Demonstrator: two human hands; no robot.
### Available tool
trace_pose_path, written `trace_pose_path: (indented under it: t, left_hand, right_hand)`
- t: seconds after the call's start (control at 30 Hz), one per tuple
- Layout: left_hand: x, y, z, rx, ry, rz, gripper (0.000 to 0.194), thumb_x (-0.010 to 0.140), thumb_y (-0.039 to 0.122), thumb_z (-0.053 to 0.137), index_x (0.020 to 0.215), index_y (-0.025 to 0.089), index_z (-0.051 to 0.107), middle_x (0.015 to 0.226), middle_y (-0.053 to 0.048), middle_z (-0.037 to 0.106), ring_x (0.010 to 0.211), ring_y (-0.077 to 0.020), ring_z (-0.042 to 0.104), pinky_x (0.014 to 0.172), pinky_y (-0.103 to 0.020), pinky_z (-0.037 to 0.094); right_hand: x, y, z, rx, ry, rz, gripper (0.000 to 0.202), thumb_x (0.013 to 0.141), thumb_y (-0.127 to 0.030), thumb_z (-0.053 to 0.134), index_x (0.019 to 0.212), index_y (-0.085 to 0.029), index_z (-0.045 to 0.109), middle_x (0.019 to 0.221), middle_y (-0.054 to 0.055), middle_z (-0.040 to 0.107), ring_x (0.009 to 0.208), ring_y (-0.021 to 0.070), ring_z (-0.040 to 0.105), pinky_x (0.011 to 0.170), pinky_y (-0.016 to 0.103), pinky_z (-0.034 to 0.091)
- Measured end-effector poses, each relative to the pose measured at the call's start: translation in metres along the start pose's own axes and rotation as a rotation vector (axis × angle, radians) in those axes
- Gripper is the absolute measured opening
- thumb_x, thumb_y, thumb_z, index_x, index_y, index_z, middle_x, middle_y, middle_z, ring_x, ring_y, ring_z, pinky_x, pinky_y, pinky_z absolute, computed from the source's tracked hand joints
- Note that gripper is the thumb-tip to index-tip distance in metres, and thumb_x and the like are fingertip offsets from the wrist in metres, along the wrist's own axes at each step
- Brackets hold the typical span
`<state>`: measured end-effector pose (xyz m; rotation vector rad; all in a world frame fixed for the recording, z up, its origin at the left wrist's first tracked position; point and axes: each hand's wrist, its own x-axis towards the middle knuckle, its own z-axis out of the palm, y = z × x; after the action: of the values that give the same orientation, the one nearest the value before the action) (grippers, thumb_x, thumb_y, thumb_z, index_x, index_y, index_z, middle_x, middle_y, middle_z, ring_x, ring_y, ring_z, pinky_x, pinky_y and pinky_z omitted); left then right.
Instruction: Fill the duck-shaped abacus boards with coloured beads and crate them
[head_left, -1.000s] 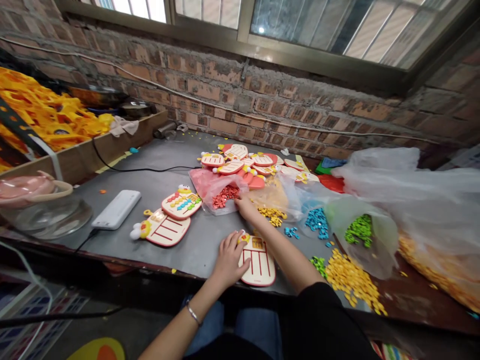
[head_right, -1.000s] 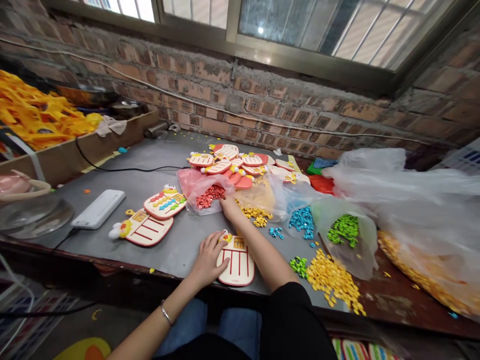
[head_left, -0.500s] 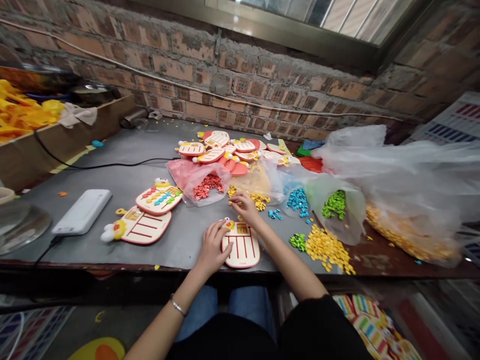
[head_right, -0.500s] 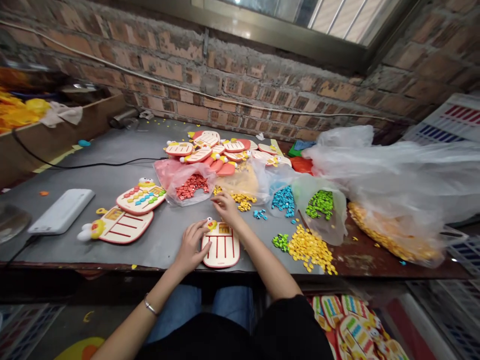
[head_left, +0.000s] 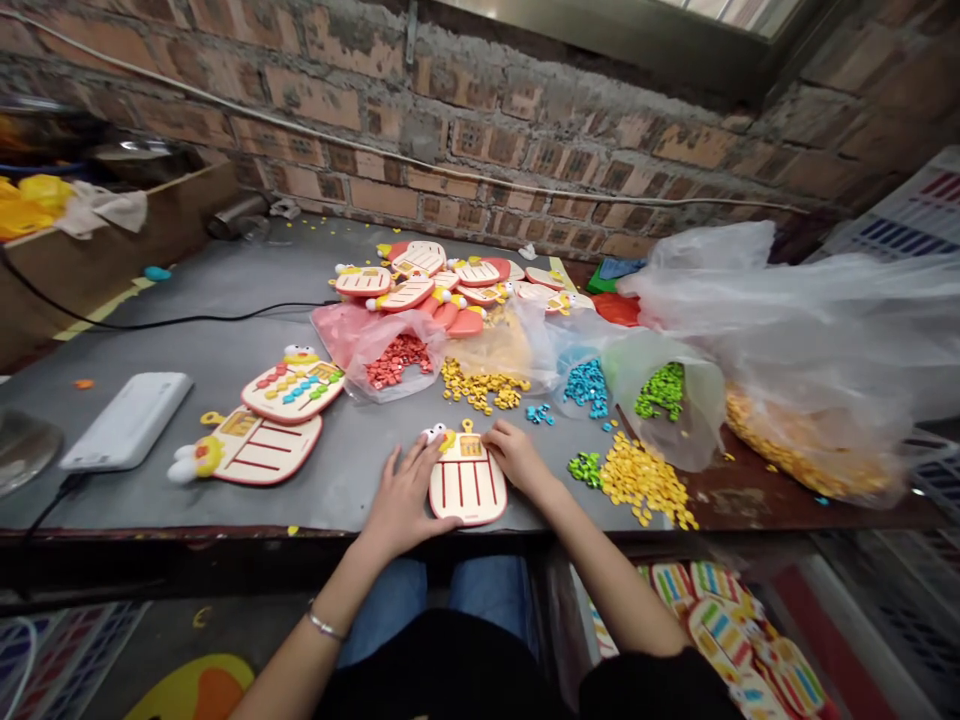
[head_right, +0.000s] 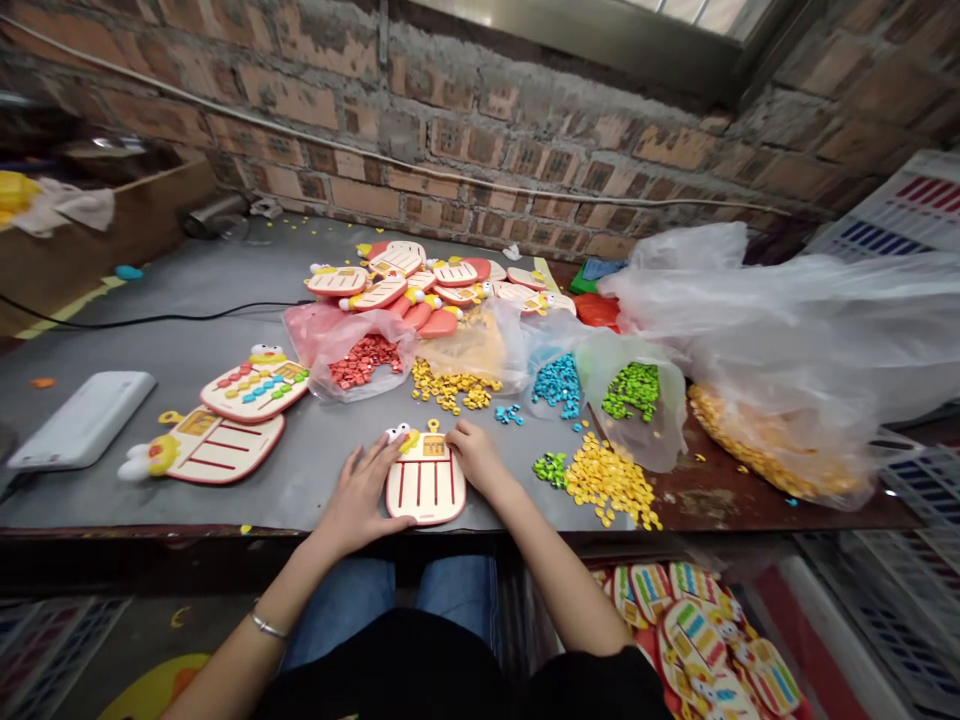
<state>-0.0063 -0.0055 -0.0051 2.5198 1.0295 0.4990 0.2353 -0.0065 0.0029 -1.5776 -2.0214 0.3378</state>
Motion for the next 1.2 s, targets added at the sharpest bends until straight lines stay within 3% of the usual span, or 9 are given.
trace_pose_path:
  t: [0.13,0.27,0.43,0.7,0.77,0.9,1.0,1.1,1.2]
  left_hand:
    - [0.000,0.001,-0.001,-0.009,0.017,-0.007,0.109,0.067,0.052,0.073,0.151,0.024,0.010,0.153,-0.012,0.032,0.142,-0.0316,0.025,0.115,-0.054,0.011]
    - [0.000,0.001,-0.001,-0.036,0.017,-0.009,0.111,0.064,0.051,0.075,0.150,0.023,0.011,0.152,-0.012,0.034,0.142,-0.0313,0.026,0.115,-0.053,0.014]
    - [0.000,0.000,0.002,-0.060,0.041,-0.006,0.112,0.062,0.050,0.076,0.149,0.021,0.012,0.151,-0.013,0.035,0.143,-0.0311,0.024,0.115,-0.051,0.016]
    - [0.000,-0.001,0.005,-0.081,0.050,-0.018,0.116,0.060,0.048,0.079,0.148,0.020,0.008,0.152,-0.015,0.034,0.143,-0.0316,0.023,0.114,-0.052,0.018]
    - [0.000,-0.001,0.004,-0.087,0.053,-0.018,0.115,0.061,0.048,0.079,0.148,0.020,0.009,0.152,-0.014,0.034,0.144,-0.0312,0.022,0.115,-0.052,0.017]
    - [0.000,-0.001,0.004,-0.104,0.031,-0.020,0.110,0.063,0.050,0.077,0.148,0.022,0.012,0.152,-0.014,0.033,0.144,-0.0308,0.021,0.115,-0.052,0.016]
    - [0.000,-0.001,0.004,-0.084,0.022,-0.021,0.116,0.063,0.052,0.077,0.149,0.019,0.006,0.154,-0.016,0.029,0.145,-0.0318,0.018,0.115,-0.053,0.015]
    - [0.000,-0.001,0.006,-0.057,0.022,-0.010,0.119,0.064,0.054,0.076,0.150,0.018,0.003,0.155,-0.016,0.024,0.145,-0.0324,0.016,0.115,-0.054,0.014]
    - [-0.001,0.000,0.007,-0.041,0.023,0.001,0.115,0.065,0.055,0.074,0.150,0.017,0.007,0.156,-0.016,0.023,0.145,-0.0330,0.017,0.115,-0.055,0.014]
  right_hand:
    - [-0.011,-0.004,-0.007,0.056,-0.048,-0.005,0.019,0.090,-0.014,0.053,0.075,-0.017,0.064,0.072,0.001,0.051,0.067,0.0138,0.050,0.062,0.024,0.040]
    - [-0.022,-0.013,-0.008,0.219,-0.055,-0.019,0.013,0.090,-0.017,0.054,0.090,-0.019,0.066,0.081,0.004,0.061,0.075,0.0165,0.059,0.069,0.027,0.046]
    - [-0.006,-0.032,0.015,0.283,-0.020,-0.021,0.014,0.087,-0.019,0.058,0.099,-0.021,0.066,0.090,0.006,0.069,0.082,0.0190,0.062,0.079,0.033,0.047]
    - [0.014,-0.053,0.029,0.221,-0.061,0.003,0.007,0.082,-0.017,0.063,0.088,-0.019,0.068,0.075,0.003,0.067,0.067,0.0163,0.057,0.066,0.028,0.042]
    - [0.012,-0.054,0.027,0.279,-0.130,-0.019,0.006,0.081,-0.019,0.066,0.086,-0.019,0.068,0.072,0.002,0.067,0.064,0.0156,0.057,0.063,0.027,0.042]
    - [0.017,-0.047,0.012,0.530,-0.422,-0.083,0.017,0.077,-0.034,0.072,0.088,-0.020,0.070,0.072,0.000,0.068,0.064,0.0148,0.059,0.061,0.025,0.045]
    - [0.048,-0.040,0.006,0.566,-0.269,-0.022,0.019,0.084,-0.037,0.065,0.090,-0.019,0.070,0.079,0.003,0.069,0.069,0.0157,0.060,0.063,0.026,0.046]
    - [0.102,-0.036,0.020,0.418,-0.070,-0.016,0.014,0.086,-0.028,0.060,0.093,-0.019,0.069,0.085,0.004,0.069,0.070,0.0151,0.059,0.065,0.026,0.047]
    - [0.153,-0.038,0.047,0.179,-0.099,-0.103,0.018,0.084,-0.015,0.059,0.099,-0.017,0.068,0.103,0.008,0.064,0.082,0.0153,0.060,0.075,0.027,0.048]
